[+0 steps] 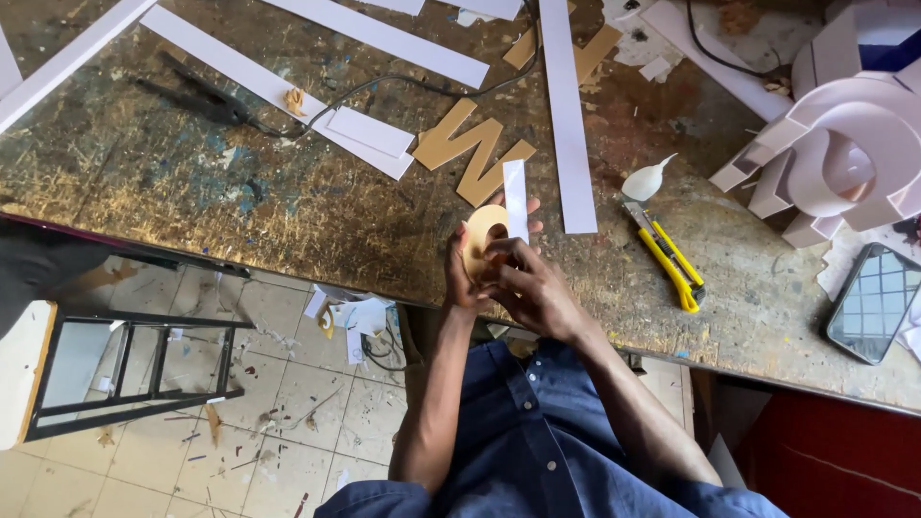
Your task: Applying edge strips to 3D letters using glue and a utility knife to create channel letters.
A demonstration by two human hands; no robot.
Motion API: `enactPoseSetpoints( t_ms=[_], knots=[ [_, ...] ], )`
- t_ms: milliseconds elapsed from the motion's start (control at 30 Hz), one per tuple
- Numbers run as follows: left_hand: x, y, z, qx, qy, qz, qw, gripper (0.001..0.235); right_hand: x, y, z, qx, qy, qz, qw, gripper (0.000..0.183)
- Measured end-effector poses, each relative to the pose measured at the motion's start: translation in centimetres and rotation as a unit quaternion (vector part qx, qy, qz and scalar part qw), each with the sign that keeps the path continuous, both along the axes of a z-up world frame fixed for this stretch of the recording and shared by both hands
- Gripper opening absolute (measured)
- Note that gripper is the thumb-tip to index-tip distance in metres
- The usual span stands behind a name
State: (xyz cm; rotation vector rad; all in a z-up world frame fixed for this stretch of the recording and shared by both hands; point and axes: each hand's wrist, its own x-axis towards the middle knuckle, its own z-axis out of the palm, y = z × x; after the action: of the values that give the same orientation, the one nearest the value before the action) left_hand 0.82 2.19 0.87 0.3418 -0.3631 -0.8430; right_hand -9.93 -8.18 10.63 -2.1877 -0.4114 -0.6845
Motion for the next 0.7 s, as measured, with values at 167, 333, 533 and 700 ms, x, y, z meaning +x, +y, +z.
enactPoseSetpoints(
  t_ms=[167, 333, 533, 700],
  knots=[
    [0.5, 2.4, -0.2, -0.011, 0.039, -0.013, 0.999, 0.114, 1.8, 2.1, -4.4, 0.326, 0.058, 0.063, 0.941, 0.006],
    [1.0, 2.7, -3.6, 0.042, -0.114, 0.104, 0.987, 0.101, 5.4, 2.9, -3.3, 0.426, 0.031, 0.033, 0.903, 0.014],
    [2.4, 2.4, -3.0, -0.056, -0.063, 0.152, 0.985, 0.096, 9.6, 4.4, -2.0, 0.484, -0.01, -0.023, 0.875, 0.017],
    [4.3, 2.8, -0.7, -0.135, -0.058, 0.155, 0.977, 0.107, 11.1, 4.9, 1.5, 0.56, -0.015, -0.063, 0.826, 0.016]
  ],
)
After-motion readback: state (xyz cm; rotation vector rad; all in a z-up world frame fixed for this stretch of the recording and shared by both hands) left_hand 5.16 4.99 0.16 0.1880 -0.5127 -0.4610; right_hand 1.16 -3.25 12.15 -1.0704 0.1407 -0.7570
